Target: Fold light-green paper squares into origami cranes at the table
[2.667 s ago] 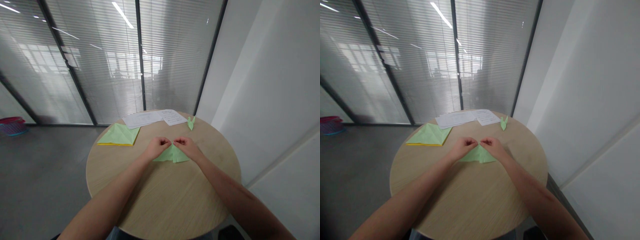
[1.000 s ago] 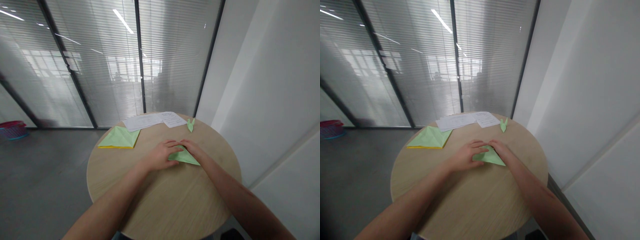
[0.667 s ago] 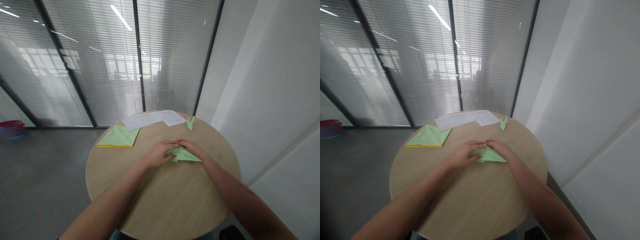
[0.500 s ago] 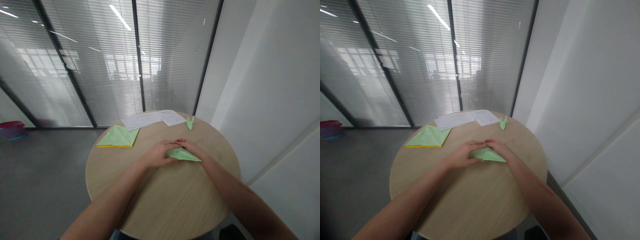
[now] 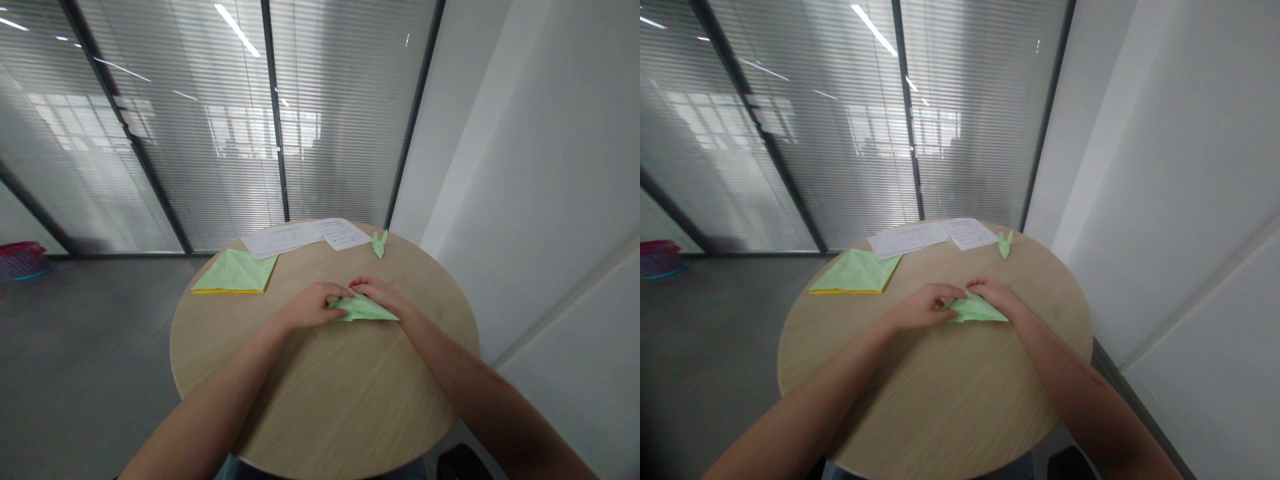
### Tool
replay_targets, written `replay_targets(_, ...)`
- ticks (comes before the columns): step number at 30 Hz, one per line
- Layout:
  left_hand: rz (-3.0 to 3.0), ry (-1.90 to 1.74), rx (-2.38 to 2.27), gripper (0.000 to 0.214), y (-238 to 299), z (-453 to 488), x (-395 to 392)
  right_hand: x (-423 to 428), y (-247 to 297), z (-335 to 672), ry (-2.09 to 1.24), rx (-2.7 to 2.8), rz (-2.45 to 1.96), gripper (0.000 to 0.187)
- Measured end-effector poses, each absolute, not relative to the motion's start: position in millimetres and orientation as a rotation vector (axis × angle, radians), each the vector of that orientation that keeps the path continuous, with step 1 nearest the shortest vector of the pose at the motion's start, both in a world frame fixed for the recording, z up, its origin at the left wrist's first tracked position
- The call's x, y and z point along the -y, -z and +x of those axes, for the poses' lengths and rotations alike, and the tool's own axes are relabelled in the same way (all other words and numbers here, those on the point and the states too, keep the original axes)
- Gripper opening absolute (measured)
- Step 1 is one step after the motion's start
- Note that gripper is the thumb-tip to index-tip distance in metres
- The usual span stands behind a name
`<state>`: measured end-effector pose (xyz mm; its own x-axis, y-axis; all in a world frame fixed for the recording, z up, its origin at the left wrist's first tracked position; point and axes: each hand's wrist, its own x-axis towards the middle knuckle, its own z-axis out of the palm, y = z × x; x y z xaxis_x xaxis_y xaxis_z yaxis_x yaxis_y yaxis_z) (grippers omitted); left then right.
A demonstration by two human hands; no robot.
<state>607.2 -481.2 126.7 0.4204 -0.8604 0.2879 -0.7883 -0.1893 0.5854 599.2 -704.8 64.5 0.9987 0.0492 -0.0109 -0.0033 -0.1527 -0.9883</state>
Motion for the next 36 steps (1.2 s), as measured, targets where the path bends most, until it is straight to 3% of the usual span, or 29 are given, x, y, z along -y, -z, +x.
replay_targets(6, 2.073, -0.052, 1.454, 0.031, -133, 600, 484, 702, -64, 601, -0.074, 0.005, -1.624, 0.021)
replay_targets(13, 2.174, -0.187, 1.501, 0.035, -135, 595, 485, 699, -74, 599, -0.123, 0.014, -1.627, 0.017)
replay_targets(21, 2.406, -0.331, 1.387, 0.057, -132, 593, 487, 697, -74, 594, -0.178, -0.005, -1.381, 0.021)
replay_targets(29, 2.411, -0.343, 1.285, 0.025, -131, 598, 487, 692, -85, 585, -0.228, 0.021, -1.290, 0.036)
replay_targets(36, 2.478, -0.350, 1.180, 0.032, -130, 599, 488, 692, -79, 587, -0.237, 0.213, -1.292, 0.034)
